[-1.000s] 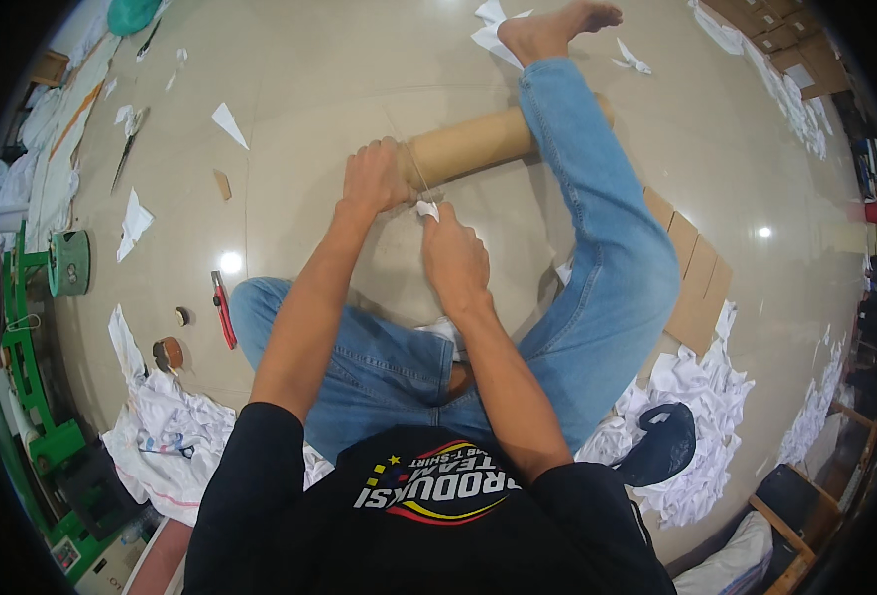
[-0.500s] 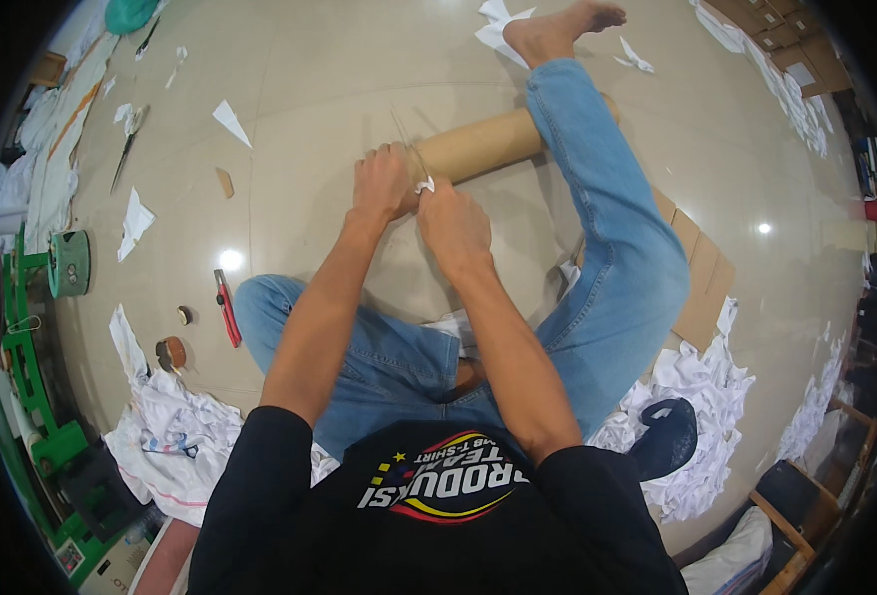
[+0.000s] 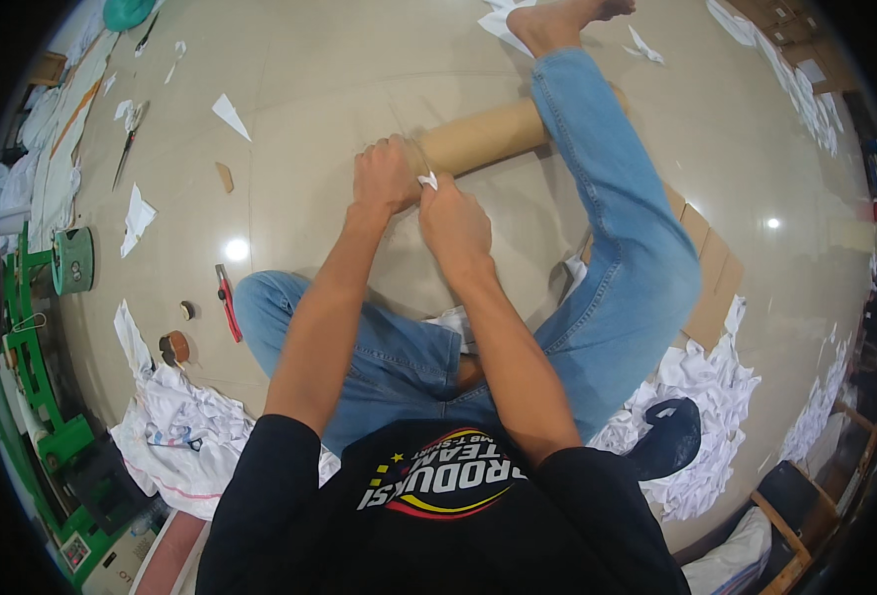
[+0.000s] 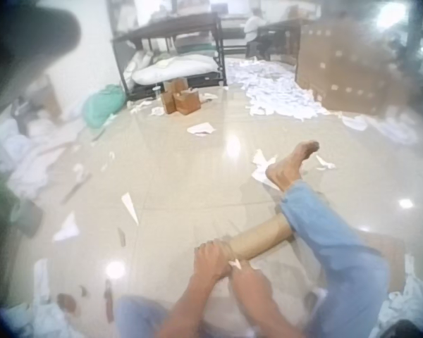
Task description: The person sits on the floor and assembles craft parts by cutting a cardboard tube, fitting a black plastic ring onto it, and wrapping the assembly with clear plastic film. They use a utility knife to cut the tube and film, and a pencil to mark the tube.
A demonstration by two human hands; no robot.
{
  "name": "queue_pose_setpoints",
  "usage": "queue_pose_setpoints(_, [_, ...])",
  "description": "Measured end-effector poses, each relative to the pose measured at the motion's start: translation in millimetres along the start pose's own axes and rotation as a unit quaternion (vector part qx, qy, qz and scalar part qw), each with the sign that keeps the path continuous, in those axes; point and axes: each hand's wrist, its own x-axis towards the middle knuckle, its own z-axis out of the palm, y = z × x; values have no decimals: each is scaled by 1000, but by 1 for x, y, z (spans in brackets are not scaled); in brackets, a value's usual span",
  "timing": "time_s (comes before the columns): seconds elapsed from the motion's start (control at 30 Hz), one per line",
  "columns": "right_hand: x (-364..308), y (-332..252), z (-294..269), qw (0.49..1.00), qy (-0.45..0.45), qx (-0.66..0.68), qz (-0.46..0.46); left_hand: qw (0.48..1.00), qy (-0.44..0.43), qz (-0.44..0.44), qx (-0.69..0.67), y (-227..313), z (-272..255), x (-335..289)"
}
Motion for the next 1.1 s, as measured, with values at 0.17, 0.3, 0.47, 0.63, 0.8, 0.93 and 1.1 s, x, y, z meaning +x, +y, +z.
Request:
queue_pose_setpoints(0.17, [-9, -10, -19, 1000, -29, -3, 12, 998, -46, -47, 20, 4, -12, 6])
queue_pose_setpoints(0.3, [-47, 7, -26, 999, -30, -8, 32, 996, -71, -50, 25, 3, -20, 10])
queue_pose_setpoints(0.47, [1, -4, -13, 999, -17, 26, -27, 998, -39, -45, 22, 4, -9, 10])
queue_pose_setpoints(0.63, [-15, -3, -17, 999, -39, -5, 24, 1000, -10, -13, 17, -8, 0, 9])
queue_pose_setpoints(0.8, [-13, -4, -18, 998, -59, -15, 28, 1000, -3, -4, 0, -6, -5, 8])
queue_pose_setpoints(0.93, [25, -10, -6, 999, -37, 0, -1, 1000, 13, 9, 5, -5, 0, 7])
queue_pose_setpoints(1.1, [11, -2, -2, 1000, -23, -21, -5, 1000, 18, 2, 11, -3, 11, -8])
